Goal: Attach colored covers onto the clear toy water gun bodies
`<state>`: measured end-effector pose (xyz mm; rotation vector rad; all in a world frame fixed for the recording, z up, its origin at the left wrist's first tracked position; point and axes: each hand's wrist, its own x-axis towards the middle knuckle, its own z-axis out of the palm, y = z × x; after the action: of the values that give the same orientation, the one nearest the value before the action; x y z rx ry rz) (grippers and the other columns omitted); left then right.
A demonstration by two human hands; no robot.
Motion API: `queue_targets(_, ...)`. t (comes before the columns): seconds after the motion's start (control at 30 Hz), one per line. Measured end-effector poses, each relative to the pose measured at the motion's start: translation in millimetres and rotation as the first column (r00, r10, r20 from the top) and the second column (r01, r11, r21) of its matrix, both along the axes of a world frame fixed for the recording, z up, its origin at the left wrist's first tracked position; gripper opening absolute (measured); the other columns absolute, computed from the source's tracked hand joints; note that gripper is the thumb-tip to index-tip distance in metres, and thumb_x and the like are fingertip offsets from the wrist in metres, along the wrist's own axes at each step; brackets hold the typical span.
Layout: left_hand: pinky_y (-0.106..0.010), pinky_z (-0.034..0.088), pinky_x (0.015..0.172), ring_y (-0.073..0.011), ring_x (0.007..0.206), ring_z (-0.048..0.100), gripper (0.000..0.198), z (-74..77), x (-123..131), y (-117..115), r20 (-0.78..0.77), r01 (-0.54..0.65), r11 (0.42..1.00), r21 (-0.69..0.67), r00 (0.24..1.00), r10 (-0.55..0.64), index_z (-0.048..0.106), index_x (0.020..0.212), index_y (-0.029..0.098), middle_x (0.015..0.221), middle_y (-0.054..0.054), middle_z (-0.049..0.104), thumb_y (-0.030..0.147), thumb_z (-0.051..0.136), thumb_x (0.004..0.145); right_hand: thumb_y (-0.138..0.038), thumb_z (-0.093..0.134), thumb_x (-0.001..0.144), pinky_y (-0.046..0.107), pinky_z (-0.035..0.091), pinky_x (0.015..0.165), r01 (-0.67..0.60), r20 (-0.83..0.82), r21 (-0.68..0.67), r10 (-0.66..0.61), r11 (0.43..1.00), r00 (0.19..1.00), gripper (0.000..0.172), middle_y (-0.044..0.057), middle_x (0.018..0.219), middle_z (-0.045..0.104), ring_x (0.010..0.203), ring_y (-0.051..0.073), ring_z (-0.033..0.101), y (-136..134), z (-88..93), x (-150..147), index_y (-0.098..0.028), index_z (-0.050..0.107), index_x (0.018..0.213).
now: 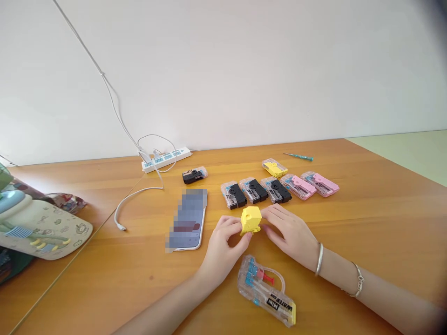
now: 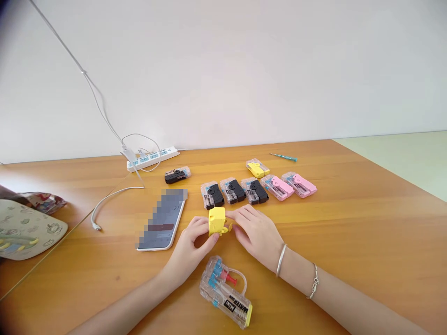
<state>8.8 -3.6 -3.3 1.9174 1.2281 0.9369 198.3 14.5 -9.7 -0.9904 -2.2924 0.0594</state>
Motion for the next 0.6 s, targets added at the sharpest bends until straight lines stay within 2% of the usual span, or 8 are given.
queue_targets(0.13, -0.035, 0.042, 0.088, -0.0209, 0.098, 0.049, 0.023, 0.3, 0.9, -1.8, -0.023, 0.059, 0.998, 0.014, 0.998, -0.059, 0.068, 0.094, 0.025, 0.103, -0.003, 0.064, 0.015, 0.050, 0.083, -0.011, 0.040, 0.087, 0.031, 0.050, 0.069, -0.077, -0.108, -0.048, 0.072, 0.996, 0.992, 0.025, 0.005, 0.087, 0.064, 0.080, 0.017, 0.057, -7.1, 5.7, -2.2, -0.020, 0.056, 0.105)
queue_targets(0.27, -0.033, 0.041, 0.089, -0.0200, 0.099, 0.048, 0.029, -0.5, -0.4, -2.0, -0.024, 0.096, 0.995, -0.020, 0.995, -0.096, 0.068, 0.094, 0.026, 0.107, -0.002, 0.062, 0.011, 0.046, 0.084, -0.014, 0.042, 0.089, 0.031, 0.049, 0.073, -0.127, -0.143, 0.004, 0.127, 0.992, 0.982, 0.022, 0.004, 0.094, 0.066, 0.083, 0.016, 0.057, -9.1, 7.7, -1.9, -0.020, 0.057, 0.104)
queue_targets(0.43, -0.033, 0.040, 0.090, -0.0201, 0.101, 0.048, 0.032, 4.2, -1.3, -3.5, 0.044, 0.139, 0.987, -0.081, 0.990, -0.136, 0.067, 0.099, 0.026, 0.111, -0.003, 0.060, 0.016, 0.038, 0.088, -0.012, 0.045, 0.087, 0.031, 0.048, 0.075, -0.127, -0.094, 0.115, 0.138, 0.985, 0.986, 0.019, 0.004, 0.094, 0.067, 0.086, 0.016, 0.057, -7.8, 7.5, -0.6, -0.018, 0.057, 0.102)
queue_targets(0.53, -0.033, 0.039, 0.093, -0.0209, 0.106, 0.048, 0.025, 7.1, 0.6, -5.9, 0.094, 0.152, 0.981, -0.124, 0.986, -0.141, 0.065, 0.102, 0.025, 0.112, -0.003, 0.059, 0.026, 0.045, 0.088, -0.012, 0.047, 0.086, 0.031, 0.047, 0.074, -0.118, -0.039, 0.191, 0.128, 0.974, 0.991, 0.019, 0.003, 0.092, 0.068, 0.085, 0.016, 0.058, -8.0, 9.2, -0.6, -0.018, 0.057, 0.100)
queue_targets(0.6, -0.032, 0.040, 0.090, -0.0204, 0.102, 0.049, 0.022, 7.0, 2.3, -7.1, 0.088, 0.127, 0.983, -0.135, 0.989, -0.116, 0.064, 0.100, 0.024, 0.105, -0.003, 0.061, 0.029, 0.047, 0.087, -0.012, 0.047, 0.086, 0.030, 0.046, 0.073, -0.102, 0.014, 0.242, 0.102, 0.965, 0.995, 0.018, 0.002, 0.089, 0.068, 0.082, 0.016, 0.058, -9.1, 11.4, -1.5, -0.018, 0.057, 0.099)
